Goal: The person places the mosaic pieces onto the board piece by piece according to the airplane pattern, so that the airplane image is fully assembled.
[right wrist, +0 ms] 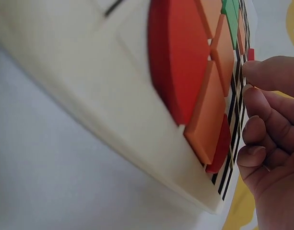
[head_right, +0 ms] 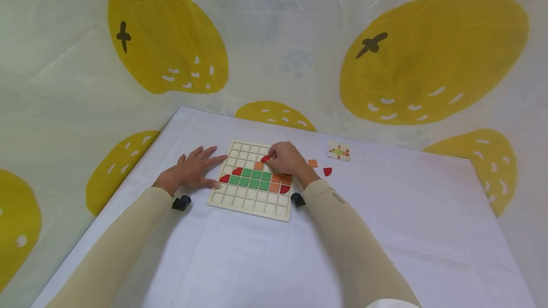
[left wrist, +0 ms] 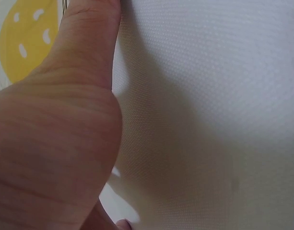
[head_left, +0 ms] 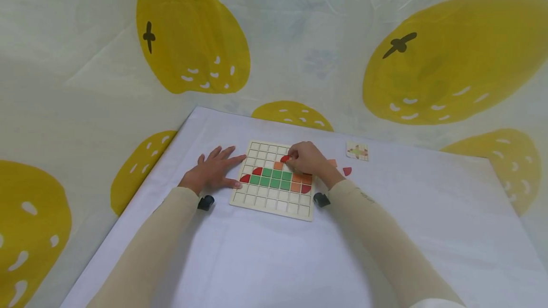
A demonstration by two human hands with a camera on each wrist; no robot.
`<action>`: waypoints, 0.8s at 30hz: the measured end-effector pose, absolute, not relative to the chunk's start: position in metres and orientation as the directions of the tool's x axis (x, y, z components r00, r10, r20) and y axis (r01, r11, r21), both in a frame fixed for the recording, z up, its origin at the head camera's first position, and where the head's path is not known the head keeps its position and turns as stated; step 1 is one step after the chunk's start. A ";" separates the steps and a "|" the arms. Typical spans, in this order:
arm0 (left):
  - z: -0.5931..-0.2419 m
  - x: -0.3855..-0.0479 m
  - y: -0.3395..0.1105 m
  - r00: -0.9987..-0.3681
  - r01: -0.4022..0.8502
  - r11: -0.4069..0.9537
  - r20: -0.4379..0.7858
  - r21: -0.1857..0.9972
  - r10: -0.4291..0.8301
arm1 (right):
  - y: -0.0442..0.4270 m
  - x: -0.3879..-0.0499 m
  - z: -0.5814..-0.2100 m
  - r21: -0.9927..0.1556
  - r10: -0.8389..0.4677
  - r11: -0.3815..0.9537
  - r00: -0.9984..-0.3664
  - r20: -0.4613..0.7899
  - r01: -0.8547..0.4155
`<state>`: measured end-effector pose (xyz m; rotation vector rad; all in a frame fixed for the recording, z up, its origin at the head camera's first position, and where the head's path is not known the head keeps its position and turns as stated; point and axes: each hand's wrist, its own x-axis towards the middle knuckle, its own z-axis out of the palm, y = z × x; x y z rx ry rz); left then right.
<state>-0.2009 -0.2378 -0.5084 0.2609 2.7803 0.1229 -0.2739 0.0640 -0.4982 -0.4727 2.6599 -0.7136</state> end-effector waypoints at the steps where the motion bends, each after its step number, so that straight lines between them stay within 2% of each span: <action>1: -0.508 -0.201 -0.238 -0.923 0.164 0.979 -0.331 0.119 0.195 | 0.064 -0.274 -0.498 -0.532 -0.395 0.818 -0.886 -0.243 -0.219; 24: -0.508 -0.202 -0.239 -0.917 0.159 0.979 -0.349 0.126 0.194 | 0.056 -0.273 -0.494 -0.531 -0.424 0.805 -0.883 -0.202 -0.265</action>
